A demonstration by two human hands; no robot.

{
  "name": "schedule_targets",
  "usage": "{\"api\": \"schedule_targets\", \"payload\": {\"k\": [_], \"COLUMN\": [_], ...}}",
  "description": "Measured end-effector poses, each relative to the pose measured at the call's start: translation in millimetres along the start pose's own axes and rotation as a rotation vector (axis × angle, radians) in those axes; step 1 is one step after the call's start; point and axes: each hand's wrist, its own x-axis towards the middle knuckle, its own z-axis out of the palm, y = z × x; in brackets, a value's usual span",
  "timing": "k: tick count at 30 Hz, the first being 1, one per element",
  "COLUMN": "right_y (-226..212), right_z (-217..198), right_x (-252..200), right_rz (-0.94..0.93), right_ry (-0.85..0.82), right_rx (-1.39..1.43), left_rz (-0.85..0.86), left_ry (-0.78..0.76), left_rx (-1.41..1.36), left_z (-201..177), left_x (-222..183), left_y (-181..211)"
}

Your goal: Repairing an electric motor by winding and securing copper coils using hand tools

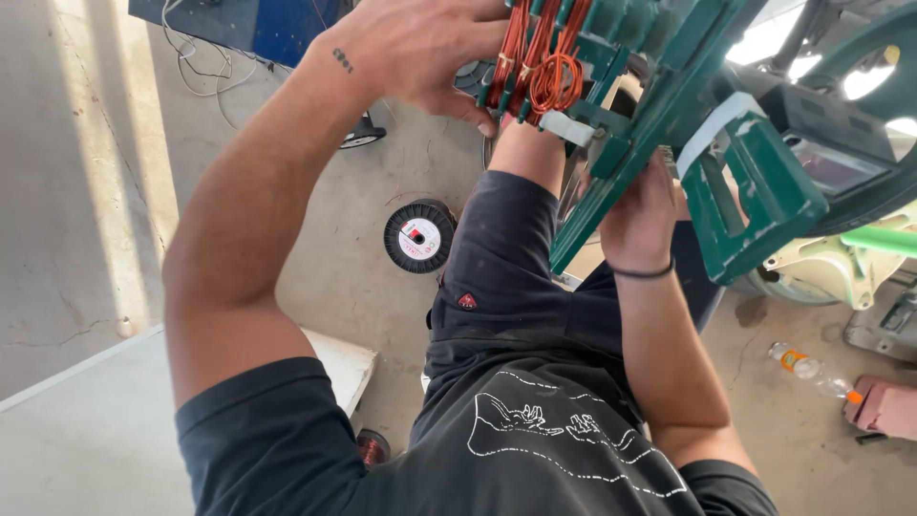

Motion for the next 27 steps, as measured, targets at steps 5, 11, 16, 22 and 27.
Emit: {"api": "schedule_targets", "payload": {"k": [5,11,16,22,27], "right_y": [17.0,65.8,100.8,125.8,126.8], "right_z": [36.6,15.0,-38.1,-86.4,-85.3], "right_x": [-43.5,-35.1,-21.1,25.7,27.3], "right_rz": [-0.145,-0.414,-0.514,-0.813,-0.823], "right_ry": [0.006,-0.086,-0.127,-0.275,-0.282], "right_rx": [-0.224,-0.523,-0.589,-0.748,-0.761], "left_rz": [-0.054,-0.308,-0.906,-1.066,-1.064], "left_ry": [-0.214,-0.217,-0.794,-0.524,-0.332], "left_rx": [-0.174,-0.420,-0.620,-1.282,-1.641], "left_z": [-3.9,-73.3,-146.3,-106.0,-94.4], "left_x": [-13.1,-65.6,-53.6,-105.7,-116.1], "left_y": [-14.5,10.2,73.8,115.9,134.1]}}
